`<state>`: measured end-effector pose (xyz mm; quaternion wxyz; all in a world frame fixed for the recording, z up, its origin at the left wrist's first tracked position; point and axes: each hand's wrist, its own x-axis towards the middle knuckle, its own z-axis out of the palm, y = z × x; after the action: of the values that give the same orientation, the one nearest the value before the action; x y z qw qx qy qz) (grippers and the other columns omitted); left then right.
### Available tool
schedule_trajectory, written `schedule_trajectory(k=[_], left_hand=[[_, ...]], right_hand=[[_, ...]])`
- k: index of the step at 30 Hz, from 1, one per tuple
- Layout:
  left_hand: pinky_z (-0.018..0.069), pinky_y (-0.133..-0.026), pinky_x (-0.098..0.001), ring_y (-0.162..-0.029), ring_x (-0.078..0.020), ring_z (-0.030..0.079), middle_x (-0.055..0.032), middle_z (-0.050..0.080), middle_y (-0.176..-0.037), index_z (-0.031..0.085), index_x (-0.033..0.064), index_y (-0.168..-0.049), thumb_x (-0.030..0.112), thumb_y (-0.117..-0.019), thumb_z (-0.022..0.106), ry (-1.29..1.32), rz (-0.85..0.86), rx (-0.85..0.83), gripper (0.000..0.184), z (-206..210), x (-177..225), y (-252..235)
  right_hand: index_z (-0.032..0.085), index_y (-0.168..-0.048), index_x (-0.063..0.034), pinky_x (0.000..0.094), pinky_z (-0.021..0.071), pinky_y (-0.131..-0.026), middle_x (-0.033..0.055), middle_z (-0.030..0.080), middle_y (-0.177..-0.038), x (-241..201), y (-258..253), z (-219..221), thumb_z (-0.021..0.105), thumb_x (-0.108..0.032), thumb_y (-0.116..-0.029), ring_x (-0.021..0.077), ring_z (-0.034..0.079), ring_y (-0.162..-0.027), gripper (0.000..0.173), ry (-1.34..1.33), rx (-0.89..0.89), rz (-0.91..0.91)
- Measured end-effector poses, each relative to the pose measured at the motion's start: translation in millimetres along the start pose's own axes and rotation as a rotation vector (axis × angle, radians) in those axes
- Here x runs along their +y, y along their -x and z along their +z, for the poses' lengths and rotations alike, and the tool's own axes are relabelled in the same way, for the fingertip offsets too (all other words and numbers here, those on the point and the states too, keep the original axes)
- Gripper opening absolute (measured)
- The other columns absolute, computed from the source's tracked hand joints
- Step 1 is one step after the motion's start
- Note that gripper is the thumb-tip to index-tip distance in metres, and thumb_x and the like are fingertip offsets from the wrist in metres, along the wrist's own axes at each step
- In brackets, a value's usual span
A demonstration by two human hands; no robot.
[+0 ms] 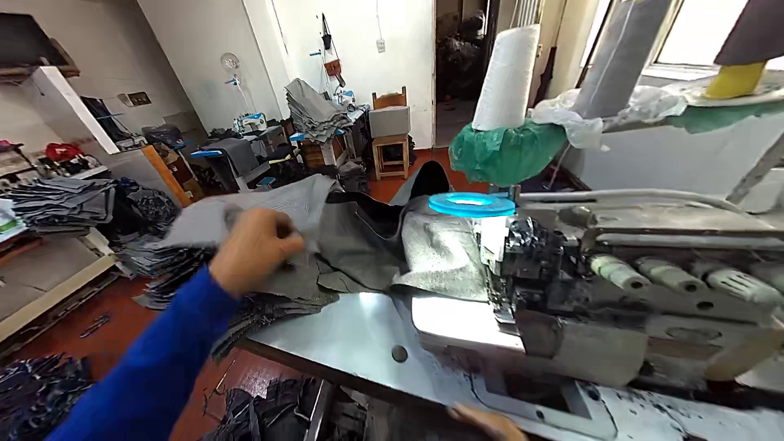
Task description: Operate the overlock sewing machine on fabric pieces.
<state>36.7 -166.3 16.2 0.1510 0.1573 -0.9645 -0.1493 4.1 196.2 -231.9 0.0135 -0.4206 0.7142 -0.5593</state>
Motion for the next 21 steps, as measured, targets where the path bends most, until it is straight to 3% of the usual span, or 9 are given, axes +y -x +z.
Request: schedule_trajectory(k=[2,4,7,10,13,14,16,17,21], left_hand=[[0.0548,-0.054,-0.0371,-0.056,-0.0134,0.062,-0.0009,0.063,-0.064,0.069,0.0091,-0.087,0.016,-0.0923,0.07,0.165,0.095,-0.096,0.008,38,58,41],[0.053,-0.051,-0.0267,-0.052,-0.0059,0.06,0.0046,0.06,-0.06,0.065,0.0133,-0.085,0.019,-0.0929,0.066,0.352,0.111,-0.183,0.01,86,102,63],[0.0501,-0.05,-0.0251,-0.052,-0.0049,0.058,0.0055,0.06,-0.061,0.067,0.014,-0.083,0.021,-0.0919,0.067,0.403,0.188,0.005,0.011,152,132,74],[0.0599,-0.086,-0.0372,-0.1,-0.0172,0.071,-0.0041,0.073,-0.109,0.077,0.0092,-0.104,0.018,-0.0919,0.069,0.189,0.483,0.241,0.017,193,108,69],[0.0484,-0.11,-0.047,-0.133,-0.0252,0.059,-0.0032,0.065,-0.14,0.07,0.0135,-0.132,0.028,-0.1032,0.053,0.044,0.646,0.205,0.037,206,82,71],[0.0486,-0.109,-0.0474,-0.133,-0.0259,0.059,-0.003,0.065,-0.141,0.069,0.0137,-0.134,0.029,-0.1046,0.05,0.021,0.65,0.209,0.039,207,83,73],[0.0513,-0.104,-0.0496,-0.126,-0.0302,0.063,-0.008,0.068,-0.136,0.07,0.009,-0.132,0.03,-0.1038,0.051,-0.029,0.646,0.169,0.04,202,96,71],[0.0547,-0.098,-0.0498,-0.118,-0.0321,0.067,-0.0109,0.071,-0.128,0.072,0.0064,-0.127,0.027,-0.1016,0.055,-0.071,0.647,0.143,0.037,195,107,66],[0.0588,-0.071,-0.0545,-0.085,-0.0355,0.071,-0.0137,0.073,-0.097,0.075,0.0092,-0.114,0.013,-0.093,0.073,-0.167,0.693,0.01,0.022,167,126,36]], right_hand=[[0.036,-0.151,0.0112,0.0451,0.0478,-0.111,0.0256,0.053,-0.147,-18,-26,35,0.08,-0.047,-0.0841,0.0292,0.056,-0.134,0.099,-0.286,-0.131,0.033],[0.032,-0.151,0.0138,0.0382,0.0516,-0.106,0.0234,0.054,-0.146,-40,-47,70,0.086,-0.036,-0.0758,0.022,0.059,-0.13,0.106,-0.494,-0.066,0.138],[0.064,-0.111,0.015,0.0228,0.0528,-0.084,0.0136,0.071,-0.097,-67,-63,83,0.067,0.003,-0.0849,0.0059,0.065,-0.092,0.029,-0.501,0.131,0.433],[0.07,-0.094,0.0047,0.0231,0.0569,-0.073,0.0017,0.069,-0.078,-46,-40,79,0.05,-0.002,-0.0981,0.0009,0.066,-0.075,0.021,-0.538,0.166,0.4],[0.07,-0.091,0.0032,0.0328,0.0624,-0.073,0.0061,0.074,-0.086,-15,0,55,0.049,-0.009,-0.1018,0.0115,0.071,-0.076,0.027,-0.54,0.171,0.358],[0.069,-0.104,0.005,0.0354,0.064,-0.075,0.0093,0.075,-0.098,-10,5,45,0.053,-0.013,-0.1015,0.0151,0.073,-0.084,0.024,-0.565,0.158,0.393],[0.051,-0.139,0.0079,0.0351,0.0616,-0.088,0.0122,0.068,-0.124,-15,-9,37,0.069,-0.029,-0.0931,0.0154,0.07,-0.105,0.062,-0.575,0.079,0.44],[0.047,-0.141,0.0099,0.0319,0.0603,-0.09,0.012,0.069,-0.122,-23,-24,42,0.074,-0.027,-0.0875,0.0125,0.07,-0.105,0.07,-0.578,0.073,0.428],[0.066,-0.097,0.0103,0.0271,0.0522,-0.068,0.0084,0.065,-0.079,-52,-78,67,0.067,-0.006,-0.0942,0.0072,0.06,-0.071,0.016,-0.503,0.155,0.517]])
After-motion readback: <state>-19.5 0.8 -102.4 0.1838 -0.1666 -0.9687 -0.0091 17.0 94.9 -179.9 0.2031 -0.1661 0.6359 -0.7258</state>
